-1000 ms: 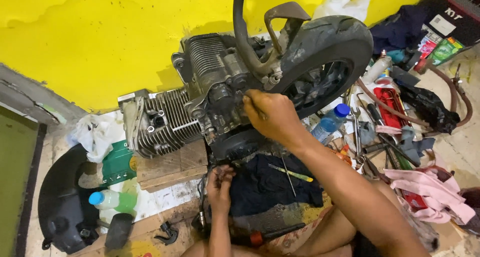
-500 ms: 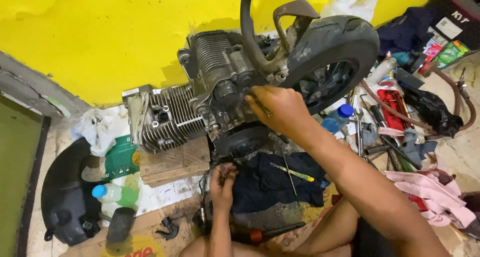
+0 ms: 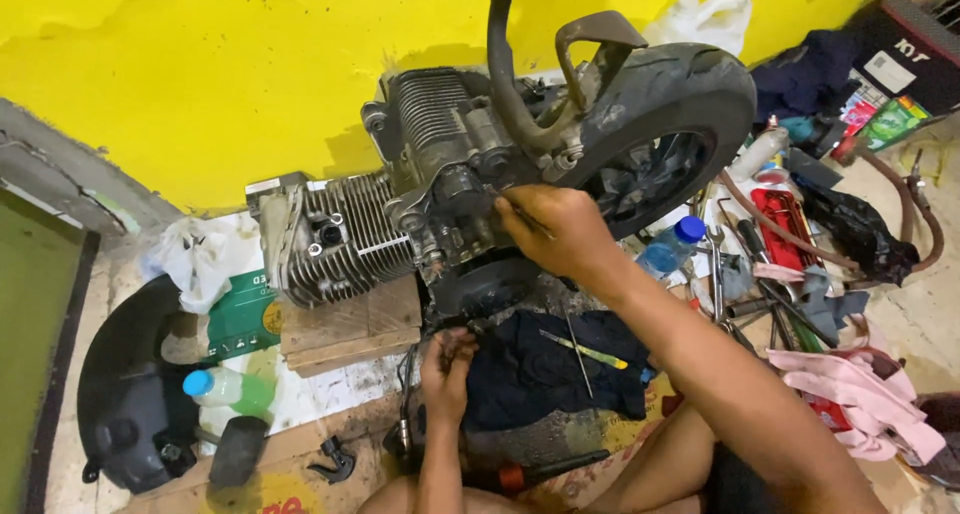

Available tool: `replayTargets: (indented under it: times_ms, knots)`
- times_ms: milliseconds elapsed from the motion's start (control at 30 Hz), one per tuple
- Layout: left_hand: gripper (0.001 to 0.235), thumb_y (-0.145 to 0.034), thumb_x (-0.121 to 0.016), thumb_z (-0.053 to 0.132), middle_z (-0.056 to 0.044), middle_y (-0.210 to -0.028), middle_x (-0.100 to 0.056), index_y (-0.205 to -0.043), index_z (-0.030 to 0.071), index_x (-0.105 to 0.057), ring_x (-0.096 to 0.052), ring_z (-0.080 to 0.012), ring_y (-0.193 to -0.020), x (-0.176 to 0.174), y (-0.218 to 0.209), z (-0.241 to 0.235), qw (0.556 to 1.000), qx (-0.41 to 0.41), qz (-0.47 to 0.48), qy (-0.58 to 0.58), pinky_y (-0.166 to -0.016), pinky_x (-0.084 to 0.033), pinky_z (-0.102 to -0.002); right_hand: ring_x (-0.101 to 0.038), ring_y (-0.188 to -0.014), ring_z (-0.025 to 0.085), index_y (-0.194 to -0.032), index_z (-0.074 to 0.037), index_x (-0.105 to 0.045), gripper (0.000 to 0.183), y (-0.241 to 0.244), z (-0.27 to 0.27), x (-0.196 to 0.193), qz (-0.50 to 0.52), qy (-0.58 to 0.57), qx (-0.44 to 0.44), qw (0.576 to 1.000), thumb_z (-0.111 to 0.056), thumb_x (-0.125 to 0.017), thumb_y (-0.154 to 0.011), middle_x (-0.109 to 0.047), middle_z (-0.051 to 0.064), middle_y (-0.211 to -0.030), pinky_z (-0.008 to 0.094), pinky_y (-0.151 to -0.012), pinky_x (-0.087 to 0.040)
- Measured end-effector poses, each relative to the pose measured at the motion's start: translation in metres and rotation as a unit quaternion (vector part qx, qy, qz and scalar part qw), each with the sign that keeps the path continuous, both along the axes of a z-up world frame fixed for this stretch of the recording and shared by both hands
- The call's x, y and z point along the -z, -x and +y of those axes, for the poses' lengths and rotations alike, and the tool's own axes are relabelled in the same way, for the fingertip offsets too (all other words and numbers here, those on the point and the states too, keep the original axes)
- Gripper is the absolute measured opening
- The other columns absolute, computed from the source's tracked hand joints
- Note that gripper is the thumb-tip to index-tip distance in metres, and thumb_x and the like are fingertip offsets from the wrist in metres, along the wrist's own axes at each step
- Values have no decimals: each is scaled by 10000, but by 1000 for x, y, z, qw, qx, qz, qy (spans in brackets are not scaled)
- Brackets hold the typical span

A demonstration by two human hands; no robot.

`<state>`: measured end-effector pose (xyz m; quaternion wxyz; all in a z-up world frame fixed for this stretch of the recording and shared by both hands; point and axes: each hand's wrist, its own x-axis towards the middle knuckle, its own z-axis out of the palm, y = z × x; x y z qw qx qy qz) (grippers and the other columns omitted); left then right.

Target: The person sits on the floor and uses a screwdriver to adjust components on a motorcycle engine. They then switch to a wrench to tighten bolts on the engine casing.

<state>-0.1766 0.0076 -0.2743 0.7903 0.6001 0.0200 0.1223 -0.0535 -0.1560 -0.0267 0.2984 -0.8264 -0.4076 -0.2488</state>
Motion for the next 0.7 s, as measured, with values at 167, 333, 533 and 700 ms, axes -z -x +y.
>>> replayTargets:
  times_ms: [167, 333, 533, 700]
  knots:
    - [209, -912, -574, 115, -68, -977, -665, -1098, 44, -635, -650, -211, -893, -6, 3, -2, 1000, 8, -3, -10, -831, -513, -329, -508, -523, 249, -876, 4, -619, 152, -2, 8, -2, 41, -38, 4, 998, -94, -569, -981, -555, 127, -661, 431, -492, -390]
    - [188, -909, -552, 63, -77, -964, -660, -1078, 27, -627, -648, -217, -902, -3, 4, -1, 1000, 10, -4, -4, -836, -510, -331, -460, -426, 201, -696, -32, -549, 273, -2, -4, -3, 75, 13, 23, 997, -78, -572, -964, -518, 91, -550, 355, -436, -337]
    - [225, -913, -565, 102, -75, -1008, -673, -1119, 42, -635, -658, -221, -930, -6, 3, -2, 999, 18, 9, -34, -867, -511, -336, -571, -480, 159, -680, -48, -571, 275, 5, -3, -5, -2, 44, 28, 999, -24, -574, -955, -576, 60, -577, 295, -459, -516]
    - [258, -887, -603, 208, -70, -999, -656, -1090, 51, -631, -647, -213, -948, -3, 3, -1, 1000, 10, 26, 3, -850, -520, -339, -589, -562, 250, -795, -7, -584, 146, 19, -29, 6, 47, 33, 51, 997, -66, -623, -923, -591, 104, -679, 391, -481, -394]
